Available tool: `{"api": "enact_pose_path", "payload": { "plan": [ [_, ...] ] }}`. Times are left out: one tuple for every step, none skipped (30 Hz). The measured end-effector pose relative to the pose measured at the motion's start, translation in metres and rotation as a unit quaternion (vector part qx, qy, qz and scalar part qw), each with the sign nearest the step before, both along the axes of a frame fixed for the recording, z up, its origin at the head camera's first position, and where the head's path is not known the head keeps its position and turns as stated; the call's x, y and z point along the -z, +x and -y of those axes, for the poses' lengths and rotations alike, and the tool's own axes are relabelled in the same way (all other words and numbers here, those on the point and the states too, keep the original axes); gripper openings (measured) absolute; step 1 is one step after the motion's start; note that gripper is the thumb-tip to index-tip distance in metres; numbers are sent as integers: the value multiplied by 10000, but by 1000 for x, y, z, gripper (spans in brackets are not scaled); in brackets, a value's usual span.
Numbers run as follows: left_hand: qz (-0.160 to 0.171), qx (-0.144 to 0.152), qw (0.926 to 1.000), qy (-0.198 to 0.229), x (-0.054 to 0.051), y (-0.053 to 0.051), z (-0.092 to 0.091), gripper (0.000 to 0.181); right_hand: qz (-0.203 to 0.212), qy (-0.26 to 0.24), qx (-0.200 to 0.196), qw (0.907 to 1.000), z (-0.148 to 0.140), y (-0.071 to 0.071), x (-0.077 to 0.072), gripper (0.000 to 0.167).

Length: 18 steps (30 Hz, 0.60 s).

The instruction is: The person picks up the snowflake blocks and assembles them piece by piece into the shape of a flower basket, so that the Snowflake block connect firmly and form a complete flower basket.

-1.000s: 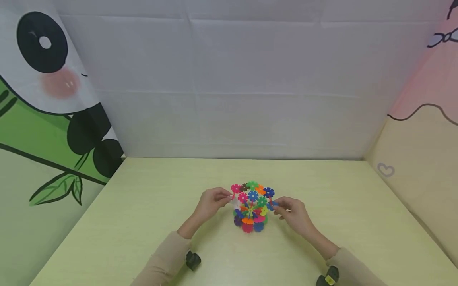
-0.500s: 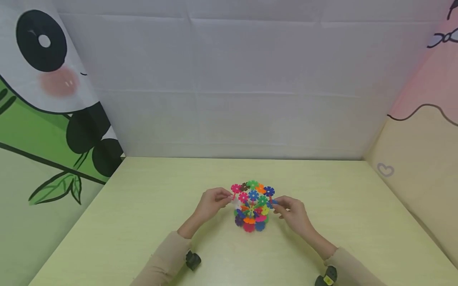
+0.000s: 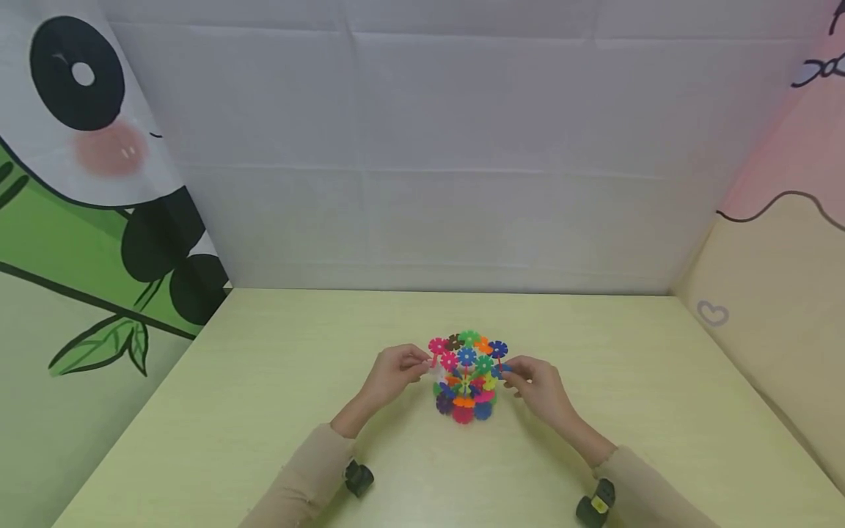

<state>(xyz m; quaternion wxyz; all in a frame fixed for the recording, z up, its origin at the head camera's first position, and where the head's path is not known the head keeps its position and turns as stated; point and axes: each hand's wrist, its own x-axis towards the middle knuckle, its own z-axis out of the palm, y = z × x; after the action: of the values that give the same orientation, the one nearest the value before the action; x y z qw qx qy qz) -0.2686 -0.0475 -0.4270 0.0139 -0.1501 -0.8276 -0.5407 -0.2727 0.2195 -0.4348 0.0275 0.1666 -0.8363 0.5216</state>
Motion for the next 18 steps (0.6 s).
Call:
{"api": "enact_pose_path", "payload": {
  "plan": [
    [-4,15,10000,4,0,0,-1,7,3,-37,8,10000,0,-1,0,9],
    [-1,25,10000,10,-1,0,-2,7,9,-71,7,10000,1,-1,0,9],
    [-20,38,10000,1,-1,0,-3,6,11,-93,3,10000,1,-2,0,9],
    [-34,40,10000,-3,-2,1,-3,6,15,-108,-5,9999,1,-3,1,9],
    [-15,25,10000,-2,-2,1,-4,5,20,-114,-2,9999,0,-3,1,9],
    [-22,26,10000,-2,-3,1,-5,5,19,-113,-5,9999,0,-3,1,9],
    [-48,32,10000,-8,-4,1,-5,5,19,-108,-5,9999,0,-4,1,9],
    [-78,40,10000,-15,-4,1,-6,5,10,-85,-8,10000,-1,-4,1,9],
    [-120,46,9999,-35,-5,2,-7,6,-16,-42,-9,10000,-1,-5,1,9],
    [-150,42,9999,-63,-5,2,-7,7,-51,-1,-16,10000,-1,-5,1,9],
    [-182,41,9998,-99,-6,2,-8,7,-85,52,-19,9999,-2,-5,1,9],
    [-215,30,9997,-142,-6,3,-8,7,-122,103,-24,9999,-2,-6,1,9],
    [-231,19,9996,-175,-6,3,-8,7,-157,158,-25,9997,-3,-6,0,9],
    [-224,14,9996,-191,-6,3,-9,7,-209,215,-45,9995,-3,-7,0,9],
    [-209,12,9996,-201,-6,3,-9,8,-259,274,-61,9993,-3,-7,0,9],
    [-176,22,9997,-190,-6,3,-9,7,-300,326,-75,9990,-4,-7,0,9],
    [-132,35,9998,-156,-5,3,-9,7,-353,388,-92,9986,-4,-8,0,9],
    [-85,51,9999,-118,-4,2,-9,7,-407,460,-103,9981,-4,-8,-1,9]
  ]
}}
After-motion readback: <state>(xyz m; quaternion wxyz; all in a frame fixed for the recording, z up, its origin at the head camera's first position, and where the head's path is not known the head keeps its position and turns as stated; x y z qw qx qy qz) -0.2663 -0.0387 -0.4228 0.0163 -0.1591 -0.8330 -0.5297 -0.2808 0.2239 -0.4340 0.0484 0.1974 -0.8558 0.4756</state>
